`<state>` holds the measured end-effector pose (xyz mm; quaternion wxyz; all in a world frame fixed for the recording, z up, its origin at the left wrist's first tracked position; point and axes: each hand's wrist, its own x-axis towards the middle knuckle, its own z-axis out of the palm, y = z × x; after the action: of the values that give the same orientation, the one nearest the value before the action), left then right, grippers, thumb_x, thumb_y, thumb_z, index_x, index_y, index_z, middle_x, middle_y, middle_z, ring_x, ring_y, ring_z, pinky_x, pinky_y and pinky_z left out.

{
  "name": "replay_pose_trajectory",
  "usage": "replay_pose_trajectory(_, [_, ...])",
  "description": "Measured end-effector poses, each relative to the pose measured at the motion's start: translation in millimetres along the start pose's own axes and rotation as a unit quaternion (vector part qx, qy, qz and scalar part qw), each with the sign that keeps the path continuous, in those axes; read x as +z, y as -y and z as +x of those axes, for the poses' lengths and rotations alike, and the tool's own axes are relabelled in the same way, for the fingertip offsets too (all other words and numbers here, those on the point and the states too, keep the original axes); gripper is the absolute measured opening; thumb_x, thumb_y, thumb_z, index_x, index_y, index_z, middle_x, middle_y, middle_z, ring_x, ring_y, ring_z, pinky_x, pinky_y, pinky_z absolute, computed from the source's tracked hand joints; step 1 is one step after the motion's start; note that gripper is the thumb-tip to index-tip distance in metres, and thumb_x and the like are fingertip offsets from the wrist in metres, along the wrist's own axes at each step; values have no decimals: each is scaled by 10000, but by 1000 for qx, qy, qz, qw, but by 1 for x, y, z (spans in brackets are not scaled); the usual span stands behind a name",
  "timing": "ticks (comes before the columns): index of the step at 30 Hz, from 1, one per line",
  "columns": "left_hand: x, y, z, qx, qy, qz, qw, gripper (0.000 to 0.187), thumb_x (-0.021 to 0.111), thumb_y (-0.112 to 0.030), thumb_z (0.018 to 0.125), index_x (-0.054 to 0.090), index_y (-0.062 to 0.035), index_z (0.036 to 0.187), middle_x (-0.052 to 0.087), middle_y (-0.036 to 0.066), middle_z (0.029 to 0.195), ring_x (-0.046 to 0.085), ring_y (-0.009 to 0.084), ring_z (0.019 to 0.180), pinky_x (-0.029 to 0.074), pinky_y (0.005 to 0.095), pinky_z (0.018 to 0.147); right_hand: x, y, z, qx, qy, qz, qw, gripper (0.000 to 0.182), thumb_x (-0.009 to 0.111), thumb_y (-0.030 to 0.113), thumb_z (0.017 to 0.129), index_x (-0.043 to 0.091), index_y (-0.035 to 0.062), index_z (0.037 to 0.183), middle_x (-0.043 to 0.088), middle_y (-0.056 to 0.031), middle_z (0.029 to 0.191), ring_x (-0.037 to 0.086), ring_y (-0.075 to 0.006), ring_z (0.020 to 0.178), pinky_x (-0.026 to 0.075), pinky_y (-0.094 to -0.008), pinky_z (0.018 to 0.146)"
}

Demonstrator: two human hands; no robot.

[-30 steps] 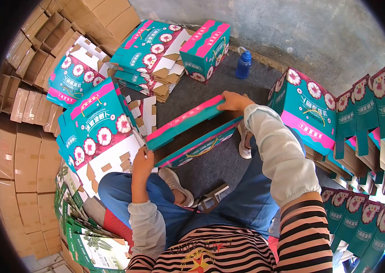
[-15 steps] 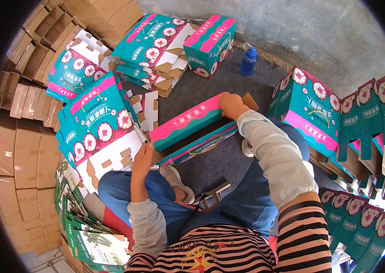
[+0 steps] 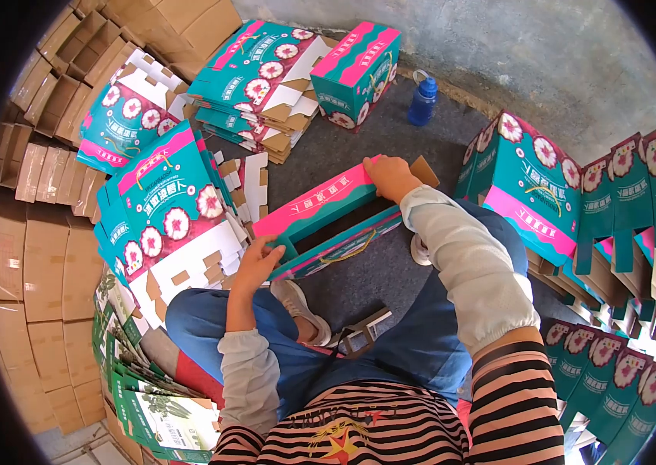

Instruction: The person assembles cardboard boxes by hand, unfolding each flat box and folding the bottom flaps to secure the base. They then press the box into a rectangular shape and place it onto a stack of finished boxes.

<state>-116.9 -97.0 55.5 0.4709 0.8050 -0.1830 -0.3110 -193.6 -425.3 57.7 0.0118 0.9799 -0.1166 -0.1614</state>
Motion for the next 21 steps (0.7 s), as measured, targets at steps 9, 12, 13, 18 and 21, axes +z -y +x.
replay_pose_trajectory(9, [-1,20,23,-6,80,113,990,377,685,-237,792,529,-13,1052,597,105,708,582,174,646,448,306,578,-8,-16,-2,-44,-19,2,999,496,693,290,760,521,69,1170,624,-159,1013,627,-318,930,513,-402,758])
replay_pose_trajectory(12, [0,29,22,13,103,102,989,364,687,-255,784,541,-27,1027,596,102,704,578,181,645,446,315,582,-25,-35,-3,-22,-9,24,999,379,631,301,803,558,60,1086,617,-173,1010,614,-341,933,504,-427,761])
replay_pose_trajectory(13, [0,29,22,13,101,102,990,365,686,-265,784,544,-29,1024,594,101,704,577,182,647,446,315,584,-36,-40,-6,20,-8,35,999,348,616,310,808,573,55,1041,621,-175,1003,614,-344,928,503,-428,761])
replay_pose_trajectory(18, [2,20,20,10,96,137,986,377,675,-305,788,550,-32,1016,587,100,703,576,188,650,451,319,595,-46,-48,-34,54,205,440,873,496,526,475,868,609,14,1031,645,-173,985,633,-325,911,505,-403,771])
replay_pose_trajectory(21, [4,23,20,19,85,143,986,334,694,-270,806,540,-44,999,590,56,705,550,138,636,425,281,569,-29,-28,-37,-52,229,280,931,718,421,639,859,561,20,1195,605,-186,1129,586,-317,1046,455,-438,871])
